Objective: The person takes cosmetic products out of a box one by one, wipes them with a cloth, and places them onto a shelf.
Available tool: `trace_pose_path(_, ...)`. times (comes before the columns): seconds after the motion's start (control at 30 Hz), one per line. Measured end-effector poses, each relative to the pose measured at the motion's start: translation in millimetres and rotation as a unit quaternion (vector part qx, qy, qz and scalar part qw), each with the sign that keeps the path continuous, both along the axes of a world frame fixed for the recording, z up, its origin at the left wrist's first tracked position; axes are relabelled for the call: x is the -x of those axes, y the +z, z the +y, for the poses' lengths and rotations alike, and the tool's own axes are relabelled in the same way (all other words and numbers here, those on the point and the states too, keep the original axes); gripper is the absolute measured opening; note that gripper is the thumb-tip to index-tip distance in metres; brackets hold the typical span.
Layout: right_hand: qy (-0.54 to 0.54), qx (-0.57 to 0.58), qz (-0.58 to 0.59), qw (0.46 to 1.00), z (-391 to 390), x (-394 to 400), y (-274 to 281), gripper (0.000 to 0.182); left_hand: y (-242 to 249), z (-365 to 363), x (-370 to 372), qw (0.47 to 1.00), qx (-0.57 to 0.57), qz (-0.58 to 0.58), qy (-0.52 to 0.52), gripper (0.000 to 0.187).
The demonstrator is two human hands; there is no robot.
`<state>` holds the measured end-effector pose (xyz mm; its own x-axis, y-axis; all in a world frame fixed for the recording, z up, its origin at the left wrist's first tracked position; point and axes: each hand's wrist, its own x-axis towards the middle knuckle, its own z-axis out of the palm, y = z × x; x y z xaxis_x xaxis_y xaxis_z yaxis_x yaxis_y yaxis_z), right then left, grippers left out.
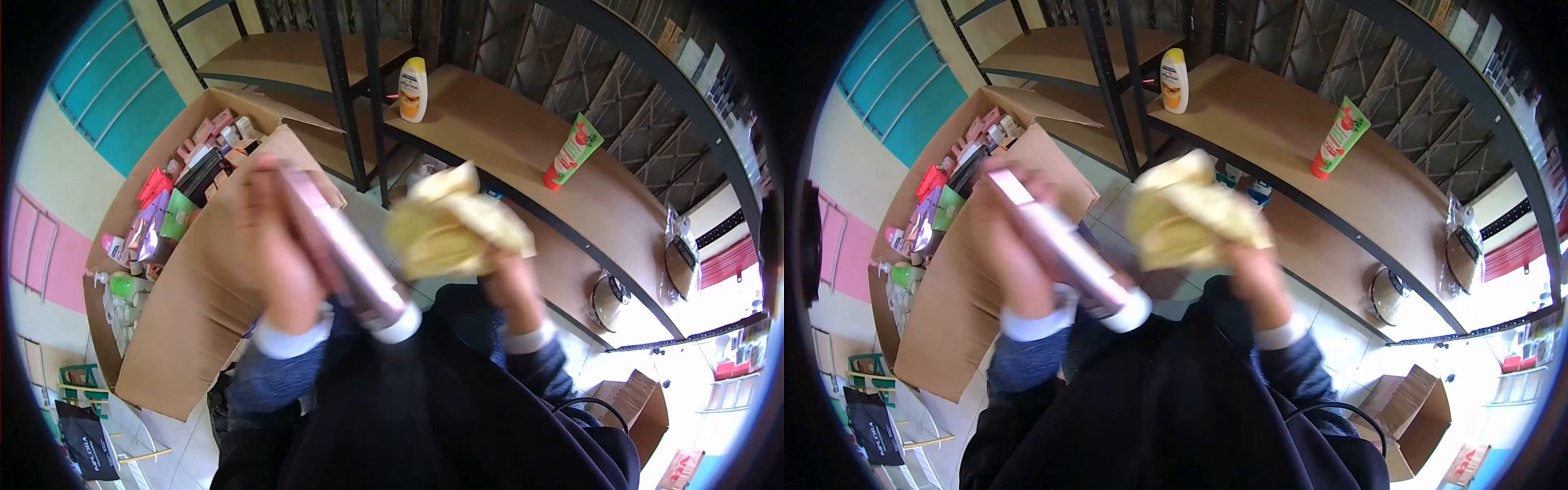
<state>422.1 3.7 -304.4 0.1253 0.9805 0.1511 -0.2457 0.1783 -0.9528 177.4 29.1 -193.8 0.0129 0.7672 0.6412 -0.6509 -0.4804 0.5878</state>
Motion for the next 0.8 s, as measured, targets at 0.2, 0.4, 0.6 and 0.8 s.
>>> trace_pose_path(0.2, 0.170, 0.101, 0.196, 0.961, -1, 81, -6, 0.060, -64, 36, -53, 0.953, 0.176, 0.129, 0.211, 0.052)
trace_pose_path(0.4, -0.049, -0.133, -0.272, 0.952, -4, 84, -21, 0.047, -123, 3, -40, 0.953, 0.275, 0.122, 0.019, 0.062)
trace_pose_path(0.6, -0.081, -0.185, -0.321, 0.925, 23, 49, 29, 0.037, -144, 9, -18, 0.913, 0.368, 0.041, -0.171, 0.051)
trace_pose_path(0.8, -0.021, -0.245, -0.521, 0.817, 20, 94, 13, 0.052, -162, 8, -38, 0.897, 0.439, 0.048, -0.022, 0.045)
